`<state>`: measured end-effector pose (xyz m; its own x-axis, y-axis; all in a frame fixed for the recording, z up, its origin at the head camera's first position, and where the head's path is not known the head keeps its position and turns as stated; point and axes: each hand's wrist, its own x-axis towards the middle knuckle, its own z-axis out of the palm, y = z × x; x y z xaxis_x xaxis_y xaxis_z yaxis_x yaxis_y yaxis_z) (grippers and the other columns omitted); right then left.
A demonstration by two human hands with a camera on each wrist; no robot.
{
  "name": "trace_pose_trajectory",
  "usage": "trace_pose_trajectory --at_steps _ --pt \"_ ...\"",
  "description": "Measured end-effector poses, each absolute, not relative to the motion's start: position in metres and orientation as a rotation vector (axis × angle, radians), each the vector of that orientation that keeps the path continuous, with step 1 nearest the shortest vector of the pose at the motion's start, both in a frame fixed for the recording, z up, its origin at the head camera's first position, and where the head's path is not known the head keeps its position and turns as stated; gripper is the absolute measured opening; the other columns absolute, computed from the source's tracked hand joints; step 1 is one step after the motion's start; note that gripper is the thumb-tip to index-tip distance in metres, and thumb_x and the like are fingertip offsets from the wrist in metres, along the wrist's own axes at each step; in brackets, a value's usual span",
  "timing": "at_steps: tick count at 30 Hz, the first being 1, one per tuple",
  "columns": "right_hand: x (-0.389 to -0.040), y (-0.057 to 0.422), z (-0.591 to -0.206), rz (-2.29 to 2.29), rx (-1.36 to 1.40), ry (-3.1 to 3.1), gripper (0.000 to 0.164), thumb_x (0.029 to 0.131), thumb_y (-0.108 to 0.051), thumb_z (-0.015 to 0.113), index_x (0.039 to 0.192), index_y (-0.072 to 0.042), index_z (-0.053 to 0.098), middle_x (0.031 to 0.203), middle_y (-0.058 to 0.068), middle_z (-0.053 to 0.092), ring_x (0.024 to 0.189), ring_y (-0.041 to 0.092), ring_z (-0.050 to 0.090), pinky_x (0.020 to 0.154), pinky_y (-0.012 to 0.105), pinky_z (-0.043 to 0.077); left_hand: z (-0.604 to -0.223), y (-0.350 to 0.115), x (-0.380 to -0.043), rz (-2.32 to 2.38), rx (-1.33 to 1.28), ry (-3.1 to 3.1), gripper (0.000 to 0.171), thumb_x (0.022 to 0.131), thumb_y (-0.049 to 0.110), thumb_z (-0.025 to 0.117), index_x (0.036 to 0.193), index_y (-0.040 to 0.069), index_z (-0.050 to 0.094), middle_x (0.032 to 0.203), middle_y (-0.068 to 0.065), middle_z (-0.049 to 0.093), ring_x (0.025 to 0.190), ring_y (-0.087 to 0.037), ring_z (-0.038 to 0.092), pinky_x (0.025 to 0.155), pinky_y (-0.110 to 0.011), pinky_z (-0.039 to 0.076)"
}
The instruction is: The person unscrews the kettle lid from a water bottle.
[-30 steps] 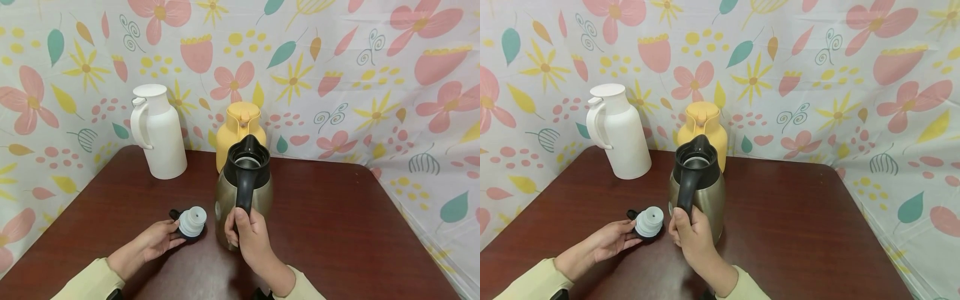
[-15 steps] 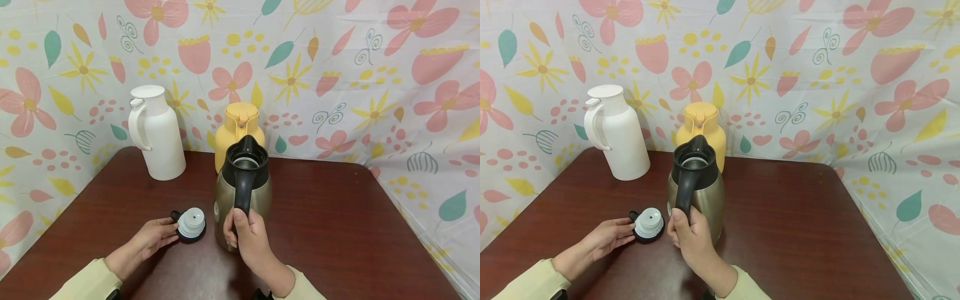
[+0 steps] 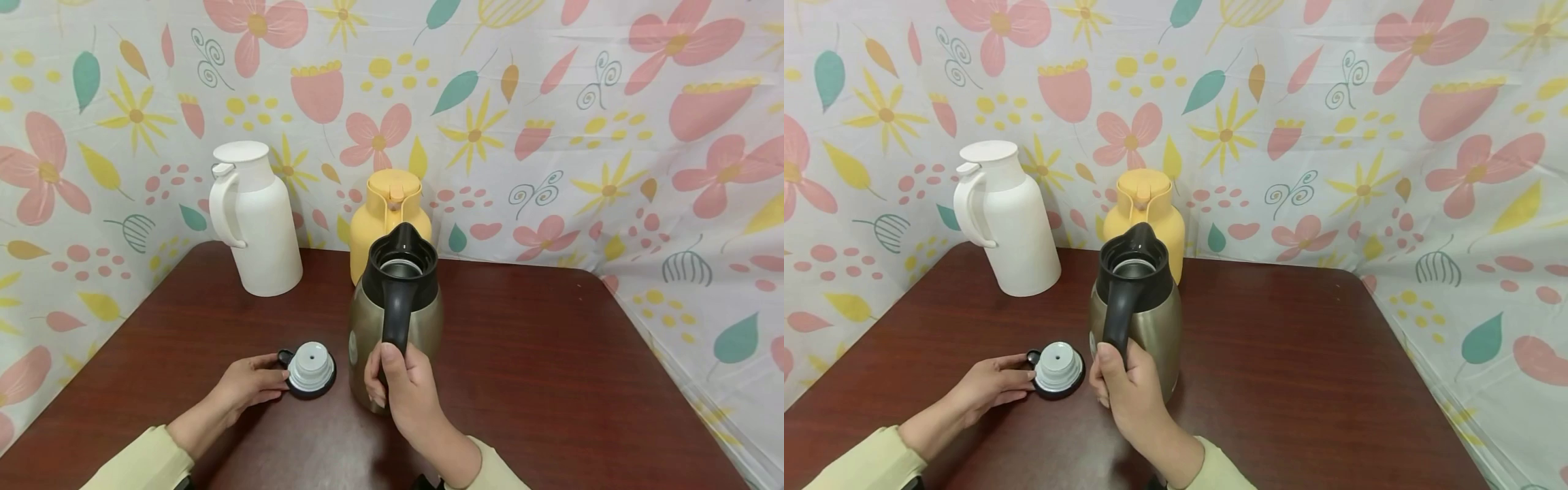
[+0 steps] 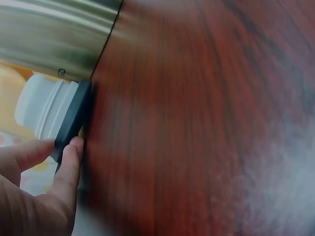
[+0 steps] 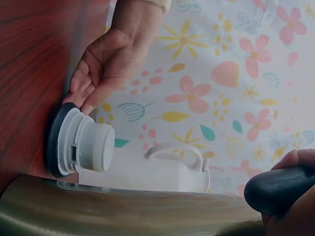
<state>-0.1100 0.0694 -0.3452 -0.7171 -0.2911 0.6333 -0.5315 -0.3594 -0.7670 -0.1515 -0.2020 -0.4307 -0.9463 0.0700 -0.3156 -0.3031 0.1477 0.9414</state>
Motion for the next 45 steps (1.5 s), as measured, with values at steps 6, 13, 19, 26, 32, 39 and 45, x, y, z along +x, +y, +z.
trace_pose_trajectory --at_steps 6,13,19,26,32,39,45 --pt "-0.11 0.07 -0.346 2.201 1.106 -1.672 0.053 0.113 -0.03 0.038 0.076 0.008 0.038 0.054 0.02 0.032 0.042 0.021 0.032 0.037 0.024 0.033 -0.431 -0.204 -0.152 1.856 -0.23 2.157 0.075 0.094 0.007 0.066 0.15 -0.021 0.027 0.098 -0.002 0.074 0.082 -0.009 0.075 0.075 -0.026 0.061" --pt "-0.111 0.07 -0.346 2.211 1.11 -1.66 0.051 0.113 -0.027 0.038 0.076 0.009 0.038 0.054 0.02 0.031 0.042 0.02 0.032 0.037 0.025 0.033 -0.424 -0.211 -0.151 1.734 -0.156 2.276 0.068 0.095 0.011 0.068 0.149 -0.015 0.037 0.11 -0.018 0.076 0.088 -0.014 0.076 0.079 -0.031 0.062" --pt "-0.11 0.07 -0.346 2.199 1.103 -1.669 0.053 0.112 -0.03 0.039 0.077 0.009 0.039 0.054 0.021 0.032 0.042 0.019 0.034 0.037 0.025 0.034 -0.415 -0.223 -0.156 1.498 0.197 2.519 0.061 0.09 0.018 0.078 0.141 -0.005 0.054 0.124 -0.021 0.069 0.108 -0.026 0.069 0.084 -0.03 0.058" --pt "-0.11 0.071 -0.346 2.207 1.096 -1.683 0.053 0.112 -0.03 0.041 0.076 0.008 0.039 0.054 0.02 0.032 0.043 0.017 0.035 0.038 0.026 0.034 -0.416 -0.233 -0.169 1.196 0.626 2.695 0.079 0.081 0.031 0.087 0.146 0.002 0.053 0.146 -0.019 0.059 0.138 -0.033 0.054 0.105 -0.023 0.045" --pt "-0.11 0.071 -0.345 2.203 1.105 -1.703 0.051 0.112 -0.03 0.042 0.076 0.007 0.04 0.054 0.02 0.033 0.044 0.015 0.036 0.04 0.025 0.036 -0.417 -0.231 -0.175 1.133 0.751 2.677 0.08 0.079 0.032 0.088 0.145 0.003 0.054 0.142 -0.015 0.063 0.136 -0.023 0.053 0.106 -0.02 0.043" --pt "-0.11 0.073 -0.346 2.205 1.099 -1.724 0.052 0.111 -0.032 0.043 0.077 0.008 0.041 0.055 0.02 0.034 0.046 0.013 0.039 0.041 0.026 0.038 -0.419 -0.23 -0.183 1.112 0.751 2.64 0.082 0.078 0.031 0.089 0.146 0.001 0.053 0.144 -0.017 0.06 0.136 -0.035 0.052 0.105 -0.021 0.043" --pt "-0.11 0.073 -0.348 2.204 1.088 -1.74 0.051 0.111 -0.032 0.044 0.077 0.007 0.041 0.056 0.02 0.034 0.046 0.013 0.039 0.041 0.026 0.038 -0.42 -0.226 -0.188 1.083 0.773 2.626 0.084 0.075 0.029 0.09 0.144 -0.002 0.054 0.143 -0.022 0.059 0.136 -0.044 0.051 0.107 -0.039 0.045"
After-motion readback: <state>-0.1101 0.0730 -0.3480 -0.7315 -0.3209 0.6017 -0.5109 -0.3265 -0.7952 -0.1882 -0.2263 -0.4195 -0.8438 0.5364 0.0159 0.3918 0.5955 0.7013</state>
